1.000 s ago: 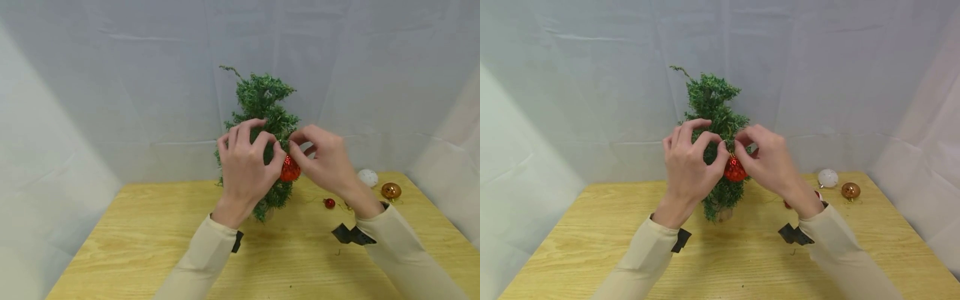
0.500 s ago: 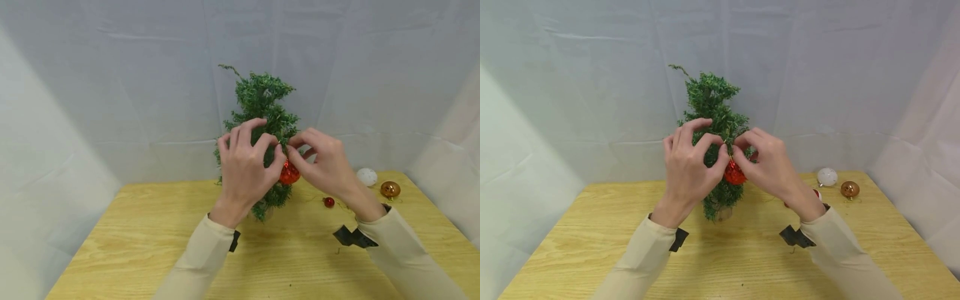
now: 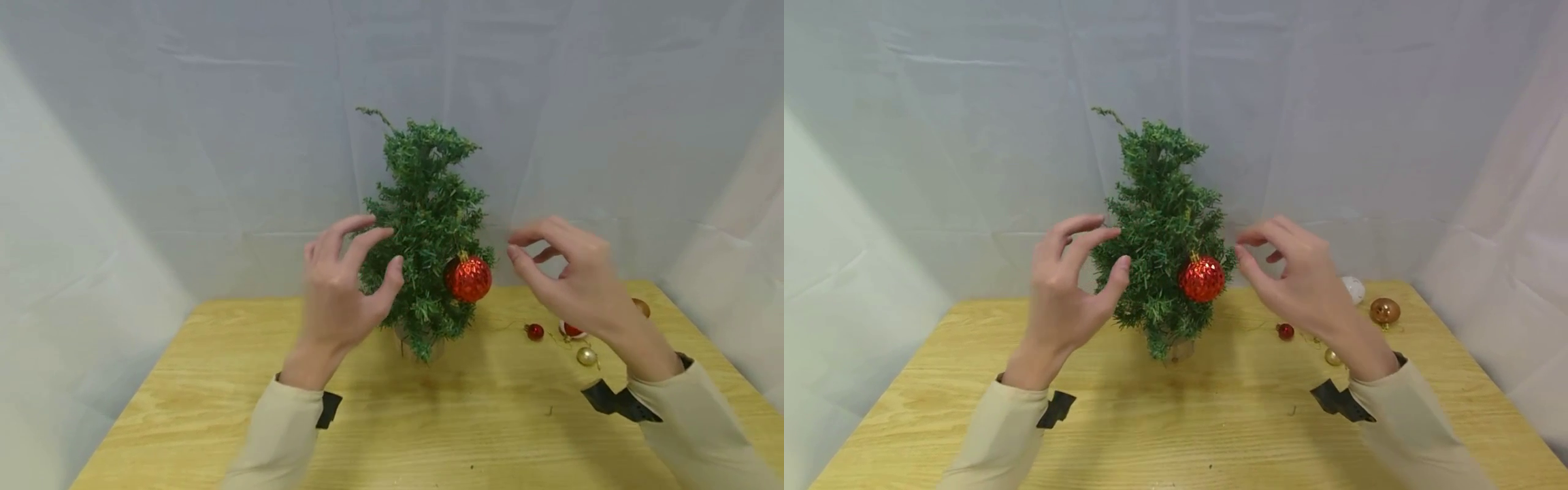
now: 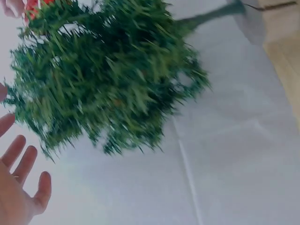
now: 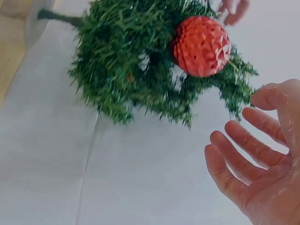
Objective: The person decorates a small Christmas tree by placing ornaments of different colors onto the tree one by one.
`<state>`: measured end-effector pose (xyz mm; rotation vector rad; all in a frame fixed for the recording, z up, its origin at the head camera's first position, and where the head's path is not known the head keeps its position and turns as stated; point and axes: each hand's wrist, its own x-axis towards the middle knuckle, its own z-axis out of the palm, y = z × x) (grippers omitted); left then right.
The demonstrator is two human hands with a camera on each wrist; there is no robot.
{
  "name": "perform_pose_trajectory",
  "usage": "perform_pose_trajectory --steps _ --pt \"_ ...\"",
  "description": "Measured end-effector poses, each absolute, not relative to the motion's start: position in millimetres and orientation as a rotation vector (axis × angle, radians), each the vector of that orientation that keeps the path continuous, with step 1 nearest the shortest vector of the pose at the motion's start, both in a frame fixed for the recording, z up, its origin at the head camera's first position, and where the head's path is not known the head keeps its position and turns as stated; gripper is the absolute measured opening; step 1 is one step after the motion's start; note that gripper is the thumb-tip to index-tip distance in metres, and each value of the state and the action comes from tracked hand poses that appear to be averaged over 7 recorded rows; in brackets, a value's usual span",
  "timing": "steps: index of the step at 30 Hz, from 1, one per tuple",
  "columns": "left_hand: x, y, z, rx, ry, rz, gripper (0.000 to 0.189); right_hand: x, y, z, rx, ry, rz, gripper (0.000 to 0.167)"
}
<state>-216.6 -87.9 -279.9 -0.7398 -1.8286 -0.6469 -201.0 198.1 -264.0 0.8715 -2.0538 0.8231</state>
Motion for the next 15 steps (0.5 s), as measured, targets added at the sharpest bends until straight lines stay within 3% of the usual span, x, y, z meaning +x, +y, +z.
perform_pose_trajectory --steps 15 --pt "-221 -121 -302 -0.758 -1.993 -0.689 0.060 -195 254 -288 0.714 -2.005 0.716 0.023"
